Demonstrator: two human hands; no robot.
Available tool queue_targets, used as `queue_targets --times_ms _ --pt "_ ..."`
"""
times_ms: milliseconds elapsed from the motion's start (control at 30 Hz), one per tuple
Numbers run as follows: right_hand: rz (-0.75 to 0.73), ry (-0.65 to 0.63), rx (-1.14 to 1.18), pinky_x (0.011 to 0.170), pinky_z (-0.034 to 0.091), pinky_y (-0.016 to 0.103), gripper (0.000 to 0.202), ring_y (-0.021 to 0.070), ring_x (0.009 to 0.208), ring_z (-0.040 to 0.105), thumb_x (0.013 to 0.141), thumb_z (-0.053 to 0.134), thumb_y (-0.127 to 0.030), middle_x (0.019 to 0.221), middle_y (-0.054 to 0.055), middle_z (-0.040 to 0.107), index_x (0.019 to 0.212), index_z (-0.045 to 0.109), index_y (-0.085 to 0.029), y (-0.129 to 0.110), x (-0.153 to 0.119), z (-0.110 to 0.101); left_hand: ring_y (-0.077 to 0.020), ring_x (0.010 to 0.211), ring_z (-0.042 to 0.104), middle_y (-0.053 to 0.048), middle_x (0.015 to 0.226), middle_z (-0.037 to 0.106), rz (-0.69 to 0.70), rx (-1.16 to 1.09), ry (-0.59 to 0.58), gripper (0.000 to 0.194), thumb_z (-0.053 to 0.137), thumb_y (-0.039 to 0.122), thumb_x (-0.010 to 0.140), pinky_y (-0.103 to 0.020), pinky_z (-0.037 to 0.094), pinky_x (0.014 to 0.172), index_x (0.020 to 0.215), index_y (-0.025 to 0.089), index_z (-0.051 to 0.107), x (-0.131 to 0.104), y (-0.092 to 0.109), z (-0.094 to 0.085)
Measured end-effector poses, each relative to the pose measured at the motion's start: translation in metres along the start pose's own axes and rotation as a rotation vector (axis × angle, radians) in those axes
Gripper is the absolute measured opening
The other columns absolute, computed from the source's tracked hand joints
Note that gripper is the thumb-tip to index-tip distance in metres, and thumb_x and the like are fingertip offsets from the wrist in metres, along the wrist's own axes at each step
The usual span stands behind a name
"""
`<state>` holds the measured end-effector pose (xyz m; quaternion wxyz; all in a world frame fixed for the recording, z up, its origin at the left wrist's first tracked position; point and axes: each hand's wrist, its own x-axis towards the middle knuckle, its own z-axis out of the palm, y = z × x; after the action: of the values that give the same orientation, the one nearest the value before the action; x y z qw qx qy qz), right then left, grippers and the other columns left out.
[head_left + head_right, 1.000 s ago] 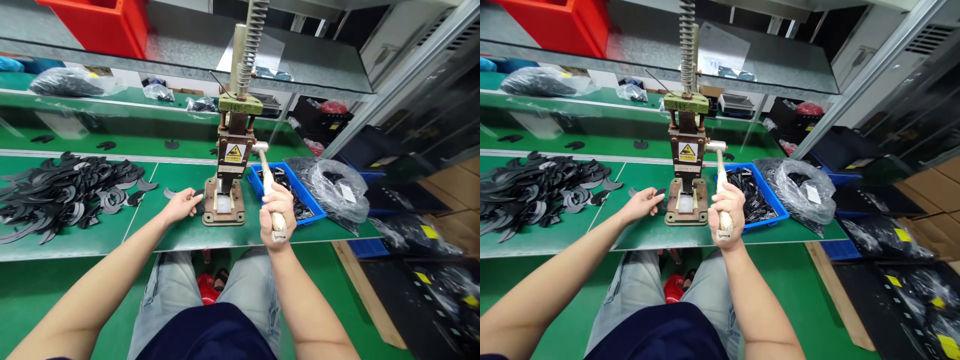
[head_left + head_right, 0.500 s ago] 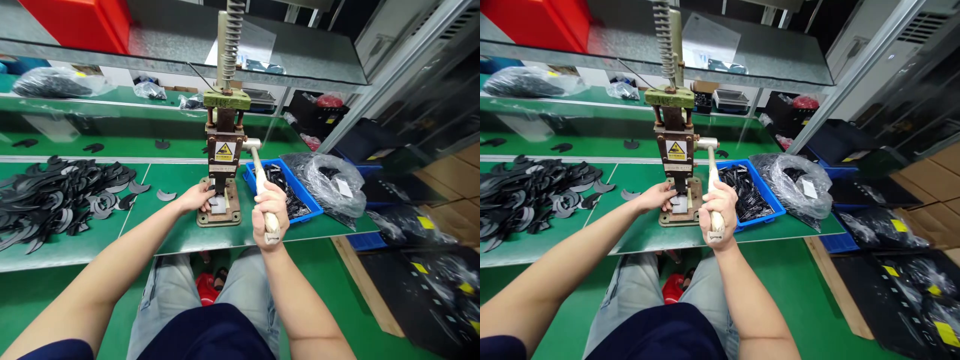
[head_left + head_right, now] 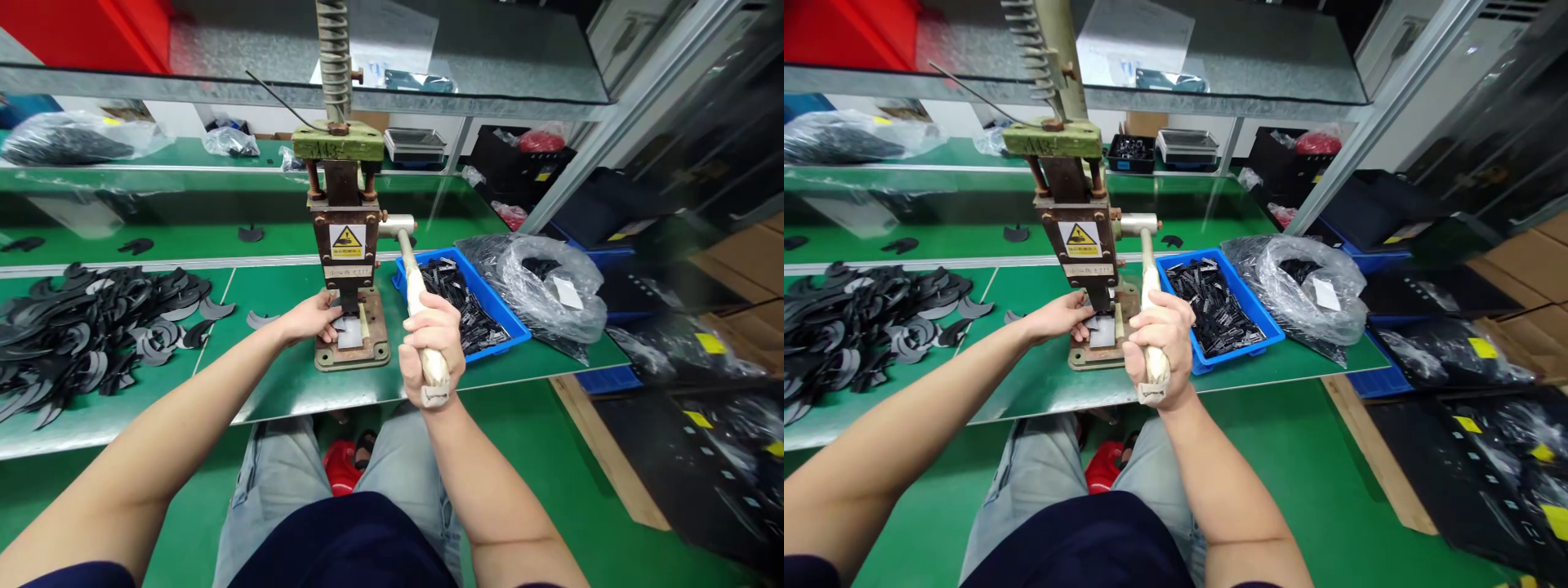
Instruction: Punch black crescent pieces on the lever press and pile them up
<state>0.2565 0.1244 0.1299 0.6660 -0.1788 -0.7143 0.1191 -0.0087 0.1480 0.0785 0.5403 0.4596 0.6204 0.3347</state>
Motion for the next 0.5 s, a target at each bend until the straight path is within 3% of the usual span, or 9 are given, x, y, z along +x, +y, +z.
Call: queue_targets --times_ms 267,500 --pt "-0.008 -0.014 0.013 0.110 0.055 0.059 0.010 0.0280 0.124 0.067 0.091 0.071 -0.028 0.094 0.000 0.069 0.096 0.063 -0.028 0.001 0.000 -0.001 -0.0163 0.040 0.064 0.003 0.052 0.065 0.005 0.114 0.007 0.030 0.063 0.043 0.108 -0.020 0.048 0.042 0.121 0.020 0.051 0.002 -0.002 0.000" --pt "-0.018 0.045 0.023 0.111 0.056 0.059 0.010 0.0259 0.116 0.069 0.092 0.070 -0.029 0.092 -0.001 0.068 0.096 0.061 -0.028 0.002 -0.001 0.006 -0.0157 0.041 0.063 0.001 0.053 0.066 -0.118 0.223 0.075 0.033 0.063 0.044 0.107 -0.019 0.043 0.042 0.126 0.018 0.061 0.001 0.008 0.009"
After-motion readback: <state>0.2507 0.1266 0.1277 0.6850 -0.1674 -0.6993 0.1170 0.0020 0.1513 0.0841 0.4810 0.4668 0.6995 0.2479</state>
